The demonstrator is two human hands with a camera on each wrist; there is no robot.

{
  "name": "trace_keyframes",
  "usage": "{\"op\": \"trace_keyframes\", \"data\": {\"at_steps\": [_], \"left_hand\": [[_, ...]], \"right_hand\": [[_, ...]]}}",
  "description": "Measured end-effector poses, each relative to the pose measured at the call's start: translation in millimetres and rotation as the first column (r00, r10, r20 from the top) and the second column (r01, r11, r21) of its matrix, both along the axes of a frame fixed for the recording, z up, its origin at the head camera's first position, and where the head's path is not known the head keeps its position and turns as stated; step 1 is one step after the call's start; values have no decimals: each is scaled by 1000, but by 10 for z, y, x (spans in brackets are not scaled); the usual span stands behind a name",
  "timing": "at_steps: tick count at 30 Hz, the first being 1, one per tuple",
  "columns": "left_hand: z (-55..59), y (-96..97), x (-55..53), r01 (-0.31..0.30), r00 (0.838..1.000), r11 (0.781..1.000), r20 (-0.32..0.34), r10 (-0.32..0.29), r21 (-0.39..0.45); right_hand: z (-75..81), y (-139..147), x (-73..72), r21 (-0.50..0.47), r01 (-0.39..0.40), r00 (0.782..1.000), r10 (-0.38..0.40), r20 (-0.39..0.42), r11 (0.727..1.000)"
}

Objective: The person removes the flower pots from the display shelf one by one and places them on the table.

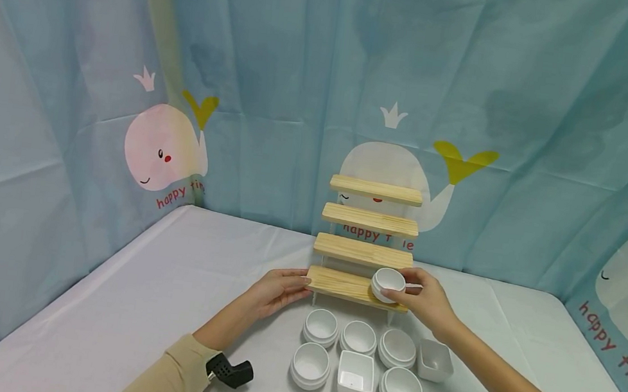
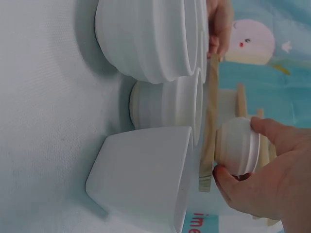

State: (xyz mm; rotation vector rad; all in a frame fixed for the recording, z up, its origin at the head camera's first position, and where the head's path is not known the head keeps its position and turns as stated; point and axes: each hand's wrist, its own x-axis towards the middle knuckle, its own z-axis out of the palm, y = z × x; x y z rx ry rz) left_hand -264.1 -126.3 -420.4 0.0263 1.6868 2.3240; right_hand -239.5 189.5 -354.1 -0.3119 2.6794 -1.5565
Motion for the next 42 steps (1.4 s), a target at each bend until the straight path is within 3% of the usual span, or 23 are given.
{"op": "trace_keyframes", "data": {"at_steps": [25, 42], "left_hand": [[-11, 5, -11, -1, 1000, 1000, -6, 1, -3], [-8, 1, 3, 1, 1000, 1000, -8, -1, -8]], "right_hand": [[32, 40, 55, 8, 9, 1000, -9, -2, 1000], [81, 162, 247, 22, -11, 999, 11, -39, 1000]]}}
